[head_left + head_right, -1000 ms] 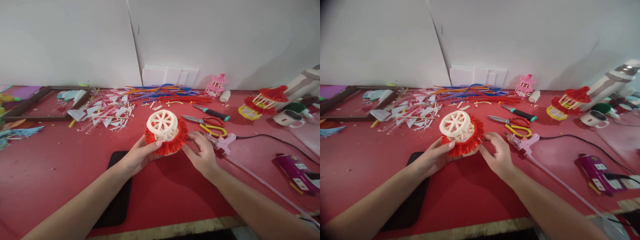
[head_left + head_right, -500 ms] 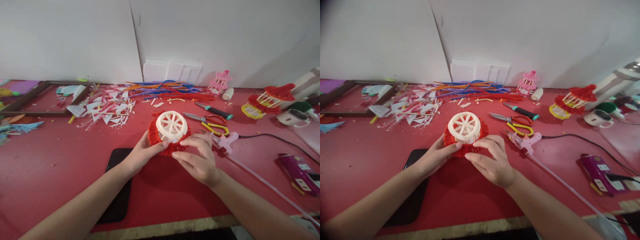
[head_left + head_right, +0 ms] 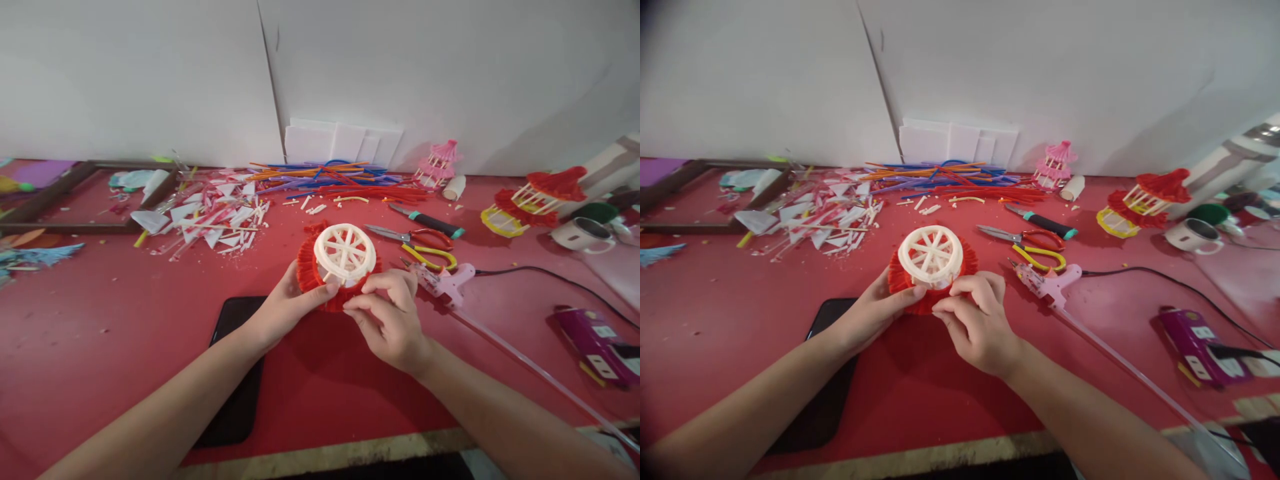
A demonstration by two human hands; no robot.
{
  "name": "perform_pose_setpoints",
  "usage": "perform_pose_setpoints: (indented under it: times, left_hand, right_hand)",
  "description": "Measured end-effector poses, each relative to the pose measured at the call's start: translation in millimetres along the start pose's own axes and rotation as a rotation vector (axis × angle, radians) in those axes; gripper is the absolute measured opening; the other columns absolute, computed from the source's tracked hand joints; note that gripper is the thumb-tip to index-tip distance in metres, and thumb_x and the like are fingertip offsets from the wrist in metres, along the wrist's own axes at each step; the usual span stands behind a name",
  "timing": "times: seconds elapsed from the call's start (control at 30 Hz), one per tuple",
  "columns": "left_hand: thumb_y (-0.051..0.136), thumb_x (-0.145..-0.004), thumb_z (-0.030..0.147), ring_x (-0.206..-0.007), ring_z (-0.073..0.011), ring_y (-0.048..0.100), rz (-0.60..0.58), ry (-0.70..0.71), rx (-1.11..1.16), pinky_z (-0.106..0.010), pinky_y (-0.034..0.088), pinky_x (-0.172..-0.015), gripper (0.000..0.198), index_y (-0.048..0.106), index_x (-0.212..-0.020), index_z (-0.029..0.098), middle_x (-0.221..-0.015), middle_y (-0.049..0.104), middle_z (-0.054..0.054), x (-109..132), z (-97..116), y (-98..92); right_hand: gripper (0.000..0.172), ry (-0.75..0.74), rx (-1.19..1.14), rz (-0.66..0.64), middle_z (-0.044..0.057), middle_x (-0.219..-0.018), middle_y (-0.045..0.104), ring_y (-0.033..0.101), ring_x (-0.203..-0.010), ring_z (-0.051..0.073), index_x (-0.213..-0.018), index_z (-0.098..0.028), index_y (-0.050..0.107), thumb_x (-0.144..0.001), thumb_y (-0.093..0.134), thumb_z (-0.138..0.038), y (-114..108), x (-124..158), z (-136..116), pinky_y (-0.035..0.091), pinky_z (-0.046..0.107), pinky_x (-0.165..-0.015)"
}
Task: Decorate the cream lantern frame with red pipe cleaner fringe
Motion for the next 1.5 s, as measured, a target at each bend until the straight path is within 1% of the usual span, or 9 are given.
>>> perform_pose_setpoints:
  times: [0.2,0.63,0.83,1.07,1.23,1.37,1.43,1.47,1.5]
  left_hand:
    - [0.085,-0.078,0.041,-0.136,-0.0371,0.057,0.006,-0.037,0.016,-0.051,0.051,-0.113,0.069,0.057,-0.138,0.026,-0.139,0.066,-0.011,0,-1,-2.1]
    - [0.086,-0.076,0.038,-0.136,-0.0372,0.057,0.003,-0.007,0.008,-0.053,0.048,-0.116,0.069,0.057,-0.136,0.022,-0.138,0.067,-0.012,2,1,2.8]
    - [0.085,-0.076,0.041,-0.137,-0.0342,0.055,0.022,-0.018,-0.002,-0.048,0.048,-0.115,0.069,0.053,-0.135,0.024,-0.142,0.063,-0.01,1,-1,1.8]
    - [0.079,-0.08,0.047,-0.132,-0.0321,0.058,0.087,0.074,-0.199,-0.046,0.053,-0.108,0.064,0.042,-0.126,0.023,-0.137,0.06,-0.011,4,0,1.3]
    - [0.071,-0.088,0.046,-0.146,-0.0326,0.042,0.135,0.255,-0.339,-0.05,0.037,-0.122,0.065,0.03,-0.135,0.025,-0.153,0.043,-0.016,1,-8,-2.1]
    - [0.074,-0.086,0.041,-0.15,-0.0345,0.031,0.319,0.483,-0.589,-0.058,0.028,-0.124,0.072,0.025,-0.136,0.027,-0.156,0.027,-0.018,-1,-16,-12.9]
    - [0.077,-0.083,0.038,-0.15,-0.0357,0.029,0.34,0.629,-0.704,-0.062,0.028,-0.122,0.07,0.028,-0.132,0.027,-0.154,0.027,-0.017,-1,-18,-17.3]
    - [0.078,-0.082,0.037,-0.151,-0.0359,0.028,0.318,0.682,-0.729,-0.064,0.028,-0.122,0.069,0.029,-0.13,0.027,-0.154,0.028,-0.017,0,-19,-18.5]
    - [0.077,-0.083,0.036,-0.153,-0.0357,0.026,0.279,0.712,-0.73,-0.065,0.026,-0.122,0.067,0.029,-0.129,0.028,-0.154,0.029,-0.017,0,-18,-18.9]
  right_hand:
    - [0.009,-0.017,0.046,0.051,0.003,-0.101,0.061,0.057,-0.095,0.02,-0.096,-0.03,0.072,-0.09,0.072,-0.022,-2,0,4,0.045,0.041,-0.088]
    - [0.009,-0.099,0.033,0.053,0.002,-0.094,0.064,0.053,-0.094,0.02,-0.092,-0.029,0.073,-0.088,0.076,-0.023,-4,0,7,0.045,0.038,-0.085]
    - [0.002,-0.073,0.029,0.07,0.002,-0.094,0.065,0.055,-0.093,0.02,-0.091,-0.03,0.072,-0.091,0.073,-0.028,-5,-2,9,0.046,0.039,-0.086]
    - [0.011,-0.055,0.008,0.049,0.003,-0.094,0.064,0.056,-0.092,0.02,-0.082,-0.027,0.072,-0.089,0.075,-0.036,-3,-3,13,0.046,0.038,-0.086]
    - [0.008,-0.073,-0.005,0.03,0.003,-0.095,0.066,0.058,-0.093,0.02,-0.084,-0.026,0.073,-0.088,0.077,-0.033,-1,-3,17,0.047,0.038,-0.088]
    - [0.007,-0.069,-0.061,0.035,0.003,-0.093,0.069,0.061,-0.088,0.018,-0.094,-0.025,0.072,-0.088,0.076,-0.025,-3,-5,17,0.05,0.038,-0.086]
    - [0.006,-0.013,-0.151,0.017,0.002,-0.083,0.069,0.061,-0.076,0.015,-0.095,-0.023,0.069,-0.09,0.071,-0.019,-5,-6,15,0.051,0.032,-0.076]
    - [0.004,0.038,-0.197,-0.002,0.0,-0.074,0.066,0.057,-0.067,0.013,-0.091,-0.021,0.067,-0.091,0.067,-0.017,-6,-7,13,0.049,0.029,-0.067]
    - [0.011,0.096,-0.234,-0.024,-0.002,-0.065,0.06,0.051,-0.057,0.01,-0.082,-0.02,0.064,-0.092,0.064,-0.016,-7,-7,12,0.044,0.026,-0.059]
Point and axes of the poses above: each hand's wrist, its own x-axis away from the middle knuckle, its own y-axis out of the palm, z = x × y, the point moved 1 cm from there along -x, towards the middle knuckle
